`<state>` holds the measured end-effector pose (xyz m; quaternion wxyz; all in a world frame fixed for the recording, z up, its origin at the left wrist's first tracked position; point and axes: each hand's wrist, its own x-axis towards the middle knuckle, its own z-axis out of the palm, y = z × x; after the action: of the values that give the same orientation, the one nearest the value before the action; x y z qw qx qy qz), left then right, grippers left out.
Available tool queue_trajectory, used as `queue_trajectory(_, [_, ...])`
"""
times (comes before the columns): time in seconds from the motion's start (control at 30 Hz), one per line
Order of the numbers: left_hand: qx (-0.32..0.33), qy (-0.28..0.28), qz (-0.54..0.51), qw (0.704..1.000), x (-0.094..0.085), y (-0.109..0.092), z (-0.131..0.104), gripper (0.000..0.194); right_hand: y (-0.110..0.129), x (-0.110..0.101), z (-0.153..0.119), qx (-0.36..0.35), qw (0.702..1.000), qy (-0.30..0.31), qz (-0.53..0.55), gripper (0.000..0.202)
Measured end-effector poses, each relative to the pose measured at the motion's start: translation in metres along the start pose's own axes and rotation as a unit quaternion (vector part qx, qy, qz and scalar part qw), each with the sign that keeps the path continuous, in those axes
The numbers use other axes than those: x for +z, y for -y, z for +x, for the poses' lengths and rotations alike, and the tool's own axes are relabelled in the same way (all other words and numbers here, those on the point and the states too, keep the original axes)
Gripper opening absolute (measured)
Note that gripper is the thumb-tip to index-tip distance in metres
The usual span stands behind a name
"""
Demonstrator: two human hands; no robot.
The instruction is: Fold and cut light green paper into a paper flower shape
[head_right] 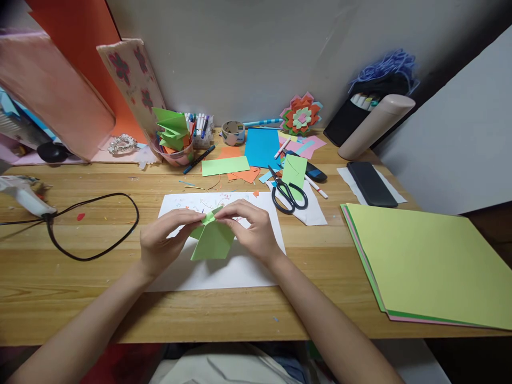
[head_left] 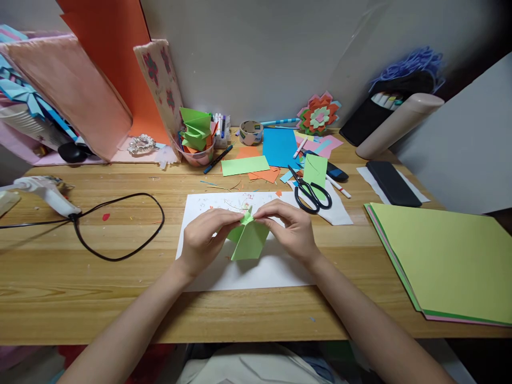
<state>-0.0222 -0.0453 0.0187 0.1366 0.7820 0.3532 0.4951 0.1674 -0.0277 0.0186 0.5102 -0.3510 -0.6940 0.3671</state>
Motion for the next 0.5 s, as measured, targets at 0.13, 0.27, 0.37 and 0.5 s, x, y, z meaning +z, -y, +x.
queue_trajectory(0.13, [0.049, 0.010, 0.014, 0.999, -0.0027, 0.0034, -0.0001, 0.025, 0.0025, -0.0016, 0.0007, -0.022, 1.000, 0.015, -0.016, 0.015])
queue_trajectory(0.27, [0.087, 0.027, 0.058, 0.994, -0.0055, 0.0061, -0.0016, 0.025, 0.0033, -0.0021, 0.0006, -0.034, 0.999, 0.028, -0.030, 0.015])
queue_trajectory(0.37, [0.114, 0.053, 0.084, 0.989, -0.0070, 0.0082, -0.0037, 0.029, 0.0019, -0.0021, 0.0006, -0.043, 0.998, 0.037, -0.035, 0.014])
queue_trajectory(0.5, [0.128, 0.066, 0.099, 0.985, -0.0072, 0.0094, -0.0037, 0.029, 0.0006, -0.0022, 0.0007, -0.048, 0.997, 0.038, -0.039, 0.014])
